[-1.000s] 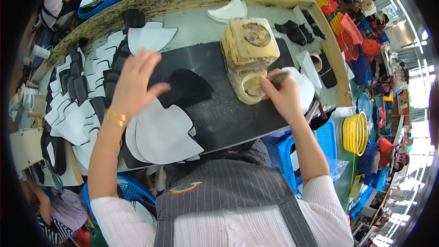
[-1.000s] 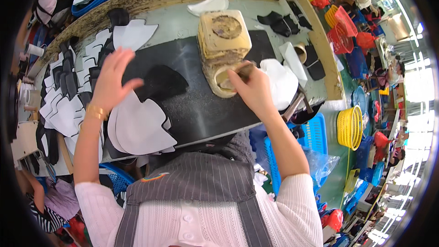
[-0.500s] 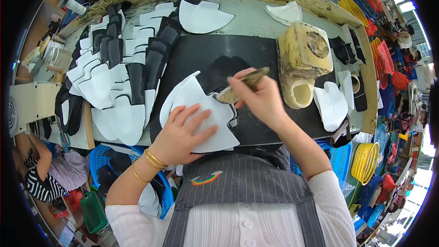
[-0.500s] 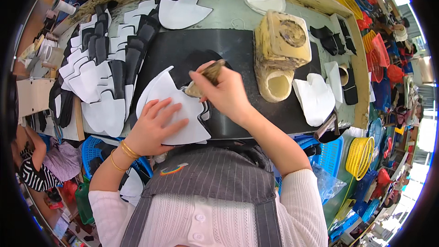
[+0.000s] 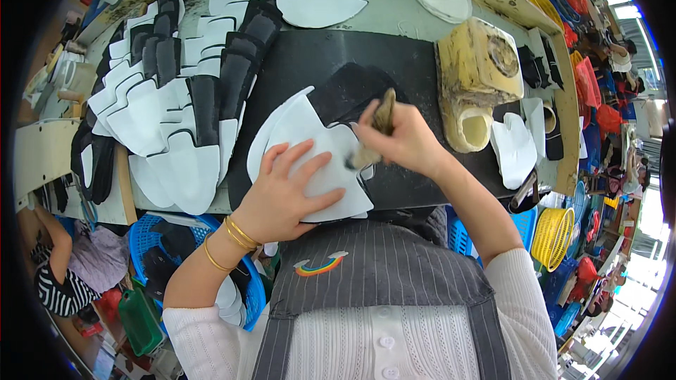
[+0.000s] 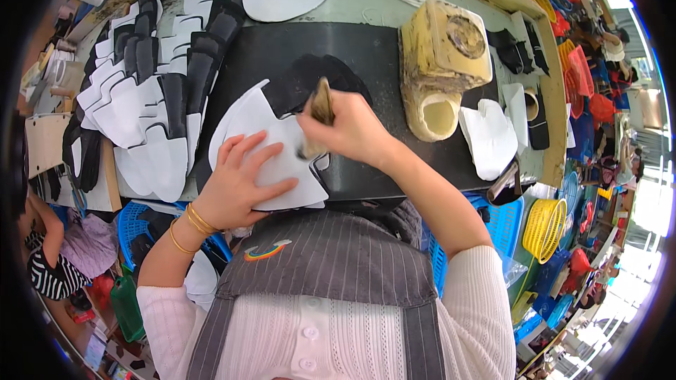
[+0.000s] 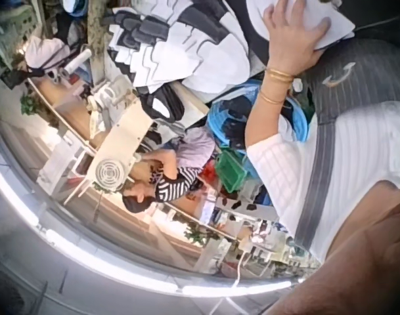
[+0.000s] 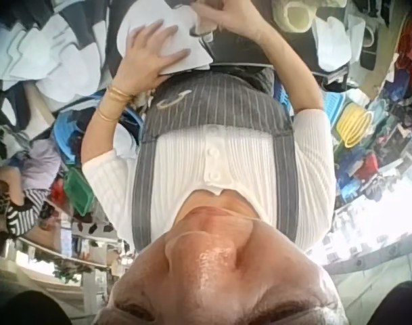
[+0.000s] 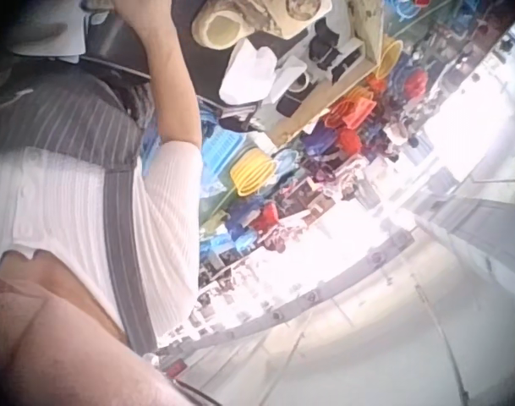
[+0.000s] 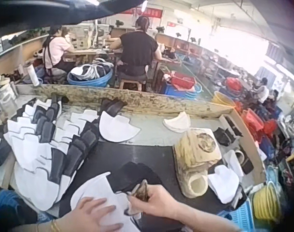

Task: The person arranges a stack of shoe components and applies adhesive to each component along its edge using a brush before placing the coated pieces onto the workbench.

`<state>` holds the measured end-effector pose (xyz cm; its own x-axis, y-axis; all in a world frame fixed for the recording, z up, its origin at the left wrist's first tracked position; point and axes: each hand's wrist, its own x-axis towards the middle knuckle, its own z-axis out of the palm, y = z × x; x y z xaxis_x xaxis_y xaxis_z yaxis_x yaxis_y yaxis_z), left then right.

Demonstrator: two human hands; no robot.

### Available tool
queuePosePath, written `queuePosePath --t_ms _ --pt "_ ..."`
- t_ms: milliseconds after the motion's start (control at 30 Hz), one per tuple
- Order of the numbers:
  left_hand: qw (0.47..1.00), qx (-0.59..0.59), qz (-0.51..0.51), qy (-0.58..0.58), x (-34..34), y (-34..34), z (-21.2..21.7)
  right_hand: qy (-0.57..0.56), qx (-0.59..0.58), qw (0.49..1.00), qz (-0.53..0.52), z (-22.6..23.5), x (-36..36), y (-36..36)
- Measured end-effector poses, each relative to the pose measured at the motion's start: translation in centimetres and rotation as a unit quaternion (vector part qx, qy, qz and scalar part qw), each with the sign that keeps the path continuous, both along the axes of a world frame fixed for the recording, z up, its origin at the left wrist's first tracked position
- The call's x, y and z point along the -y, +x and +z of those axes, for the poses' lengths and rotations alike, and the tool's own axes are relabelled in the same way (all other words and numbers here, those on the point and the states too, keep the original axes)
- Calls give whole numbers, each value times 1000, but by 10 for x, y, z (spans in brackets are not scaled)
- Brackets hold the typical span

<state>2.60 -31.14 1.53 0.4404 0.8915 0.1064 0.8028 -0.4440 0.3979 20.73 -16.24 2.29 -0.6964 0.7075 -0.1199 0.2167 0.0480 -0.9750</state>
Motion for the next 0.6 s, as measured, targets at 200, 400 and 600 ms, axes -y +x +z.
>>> queuePosePath --t_ms 200,400,600 --pt "1000 0 11 22 -4 -1 -3 -17 2 1000 18 -1 41 34" --pt "1000 27 13 -9 2 -4 -1 -36 -7 998 -44 39 10 16" --pt "1000 16 7 -22 1 -5 -4 87 10 996 7 -6 -31 -65"
